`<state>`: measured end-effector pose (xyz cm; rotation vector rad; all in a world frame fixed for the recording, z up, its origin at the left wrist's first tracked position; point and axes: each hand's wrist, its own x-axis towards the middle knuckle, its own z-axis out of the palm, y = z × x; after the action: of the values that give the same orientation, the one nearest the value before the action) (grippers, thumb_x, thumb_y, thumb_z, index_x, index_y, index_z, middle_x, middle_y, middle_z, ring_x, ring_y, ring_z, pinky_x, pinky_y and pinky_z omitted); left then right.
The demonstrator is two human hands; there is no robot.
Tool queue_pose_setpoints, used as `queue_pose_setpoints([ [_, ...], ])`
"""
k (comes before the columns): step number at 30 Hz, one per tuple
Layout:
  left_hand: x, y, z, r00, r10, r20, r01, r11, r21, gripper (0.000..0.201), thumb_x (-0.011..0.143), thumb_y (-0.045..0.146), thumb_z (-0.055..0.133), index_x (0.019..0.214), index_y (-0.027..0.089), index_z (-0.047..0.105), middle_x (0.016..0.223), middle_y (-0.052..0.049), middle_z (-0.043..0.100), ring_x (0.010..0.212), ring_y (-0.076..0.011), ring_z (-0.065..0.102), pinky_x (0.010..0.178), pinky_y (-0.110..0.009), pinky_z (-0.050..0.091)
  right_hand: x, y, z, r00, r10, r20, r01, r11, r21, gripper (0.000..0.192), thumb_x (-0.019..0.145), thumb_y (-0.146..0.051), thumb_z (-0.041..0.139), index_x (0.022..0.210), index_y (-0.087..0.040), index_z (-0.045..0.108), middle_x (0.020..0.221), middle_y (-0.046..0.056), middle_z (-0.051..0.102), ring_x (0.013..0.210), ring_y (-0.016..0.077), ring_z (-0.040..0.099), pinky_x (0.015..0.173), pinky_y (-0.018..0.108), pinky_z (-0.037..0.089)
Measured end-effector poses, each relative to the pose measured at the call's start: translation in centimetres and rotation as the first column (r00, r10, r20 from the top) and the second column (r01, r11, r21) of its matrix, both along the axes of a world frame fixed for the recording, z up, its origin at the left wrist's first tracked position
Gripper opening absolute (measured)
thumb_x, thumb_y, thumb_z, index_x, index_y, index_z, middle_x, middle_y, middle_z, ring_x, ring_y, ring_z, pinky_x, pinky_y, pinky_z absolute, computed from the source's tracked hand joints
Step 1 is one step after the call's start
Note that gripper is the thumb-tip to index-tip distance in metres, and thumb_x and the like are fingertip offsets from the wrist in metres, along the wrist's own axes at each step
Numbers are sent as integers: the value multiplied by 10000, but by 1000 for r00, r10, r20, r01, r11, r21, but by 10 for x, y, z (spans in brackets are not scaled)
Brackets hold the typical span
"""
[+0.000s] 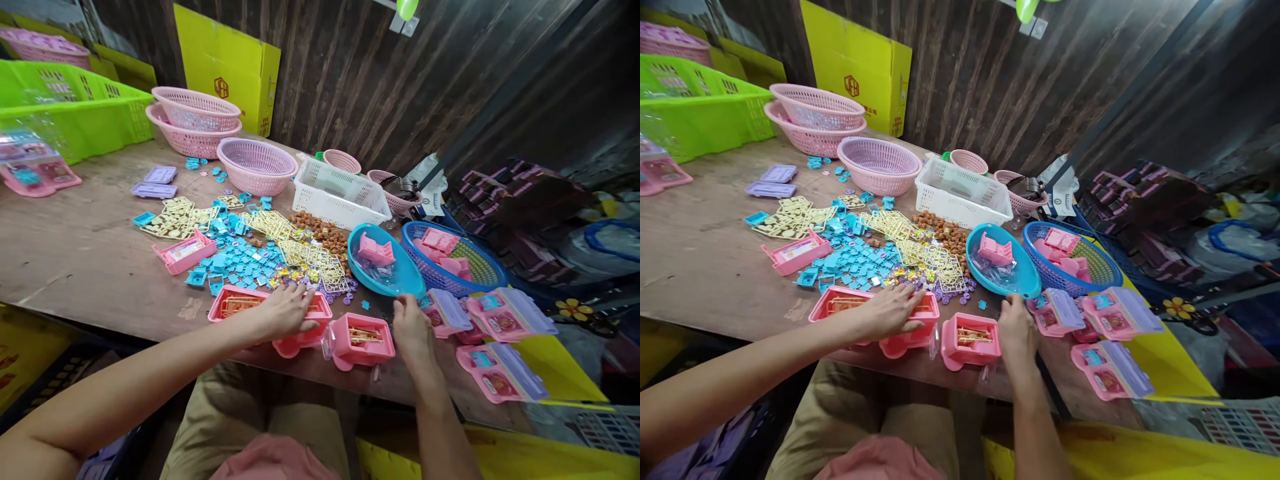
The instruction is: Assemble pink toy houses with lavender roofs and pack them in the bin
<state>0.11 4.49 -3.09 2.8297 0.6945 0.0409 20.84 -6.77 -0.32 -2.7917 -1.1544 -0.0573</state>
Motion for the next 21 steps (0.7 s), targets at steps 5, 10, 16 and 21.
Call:
queue_pose_setpoints([
  [5,-9,-16,-8,999,-37,36,33,995,94,775,817,574,481,1387,87,285,1359,-225,423,1249,-341,393,1020,-469,278,53,-13,-35,996,-25,-80,19,997,-68,262,773,-301,564,936,-103,617,833,174,675,756,264,651,609,320,457],
  [10,-67,6,4,1000,-22,14,19,990,143,835,758,620,539,1417,208,231,1445,-159,314,1329,-326,263,1067,-471,180,63,-10,-50,980,41,-196,-43,999,-7,82,699,-292,584,695,-210,575,640,52,652,650,221,644,547,269,458],
  [16,-107,16,0,994,105,-38,-99,986,131,678,811,578,501,1356,195,375,1233,-163,513,1094,-311,488,937,-424,336,48,-19,-8,993,-95,-75,109,969,223,285,801,-315,352,911,-128,537,816,174,636,754,281,610,617,354,451],
  [21,-101,35,7,991,133,-31,-135,988,-80,593,866,588,380,1273,167,473,1083,-134,605,932,-250,586,762,-293,408,-64,-5,5,903,366,-226,-169,785,596,399,846,-431,414,1132,-158,471,798,63,647,597,175,602,549,260,453],
])
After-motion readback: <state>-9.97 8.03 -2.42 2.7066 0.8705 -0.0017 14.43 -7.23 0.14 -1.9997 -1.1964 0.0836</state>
